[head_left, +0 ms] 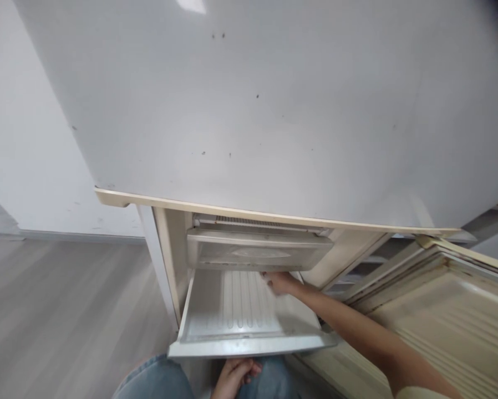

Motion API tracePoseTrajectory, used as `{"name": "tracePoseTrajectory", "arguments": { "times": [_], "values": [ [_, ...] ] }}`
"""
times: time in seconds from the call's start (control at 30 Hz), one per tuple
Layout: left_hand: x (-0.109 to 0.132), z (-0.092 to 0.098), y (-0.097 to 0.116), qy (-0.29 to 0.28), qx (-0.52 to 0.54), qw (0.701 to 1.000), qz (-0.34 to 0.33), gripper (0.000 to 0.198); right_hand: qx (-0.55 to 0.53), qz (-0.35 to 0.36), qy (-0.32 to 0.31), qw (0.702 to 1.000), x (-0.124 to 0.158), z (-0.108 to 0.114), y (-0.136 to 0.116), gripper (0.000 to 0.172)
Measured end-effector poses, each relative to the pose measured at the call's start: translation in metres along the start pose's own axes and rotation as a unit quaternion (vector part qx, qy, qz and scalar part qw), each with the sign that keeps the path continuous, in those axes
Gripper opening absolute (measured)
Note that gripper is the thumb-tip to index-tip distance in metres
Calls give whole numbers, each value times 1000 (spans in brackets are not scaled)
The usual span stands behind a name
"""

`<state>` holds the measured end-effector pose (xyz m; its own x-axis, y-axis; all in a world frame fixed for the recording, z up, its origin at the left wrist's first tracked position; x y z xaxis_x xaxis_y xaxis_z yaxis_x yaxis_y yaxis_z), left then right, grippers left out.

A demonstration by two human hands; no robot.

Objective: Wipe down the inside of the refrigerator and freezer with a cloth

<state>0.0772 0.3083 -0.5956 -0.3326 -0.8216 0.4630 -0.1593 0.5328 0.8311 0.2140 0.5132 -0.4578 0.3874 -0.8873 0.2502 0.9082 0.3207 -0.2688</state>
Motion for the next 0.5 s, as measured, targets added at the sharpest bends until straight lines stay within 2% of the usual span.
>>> {"name": "tracePoseTrajectory", "arguments": {
  "times": [0.13,0.23,0.33,0.43,0.5],
  "values": [
    [-4,-4,-4,-5,4,1000,4,48,5,36,-47,998,25,-12,-8,37],
    [-4,-4,-4,-5,9,1000,4,51,6,29,-95,995,41,-25,-12,39],
    [-4,-5,-3,-11,11,1000,4,55,-15,-2,-206,978,56,-49,-17,41],
    [-3,-5,-1,-22,10,1000,-1,56,-67,-1,-332,941,74,-73,-32,34],
    [-2,-5,1,-25,8,1000,-5,53,-106,8,-372,922,81,-80,-43,26]
  ]
}}
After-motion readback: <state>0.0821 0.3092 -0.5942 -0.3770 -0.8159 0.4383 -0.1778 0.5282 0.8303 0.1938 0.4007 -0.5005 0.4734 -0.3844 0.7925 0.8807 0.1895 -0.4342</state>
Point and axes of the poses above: each hand's wrist, its own x-axis away from the middle knuckle, its own z-axis out of the back of the hand, y = z × x, the point moved 9 cm from there along -x, towards the middle knuckle, and after that the axes turned 6 degrees about -x, right-handed, at the moved point
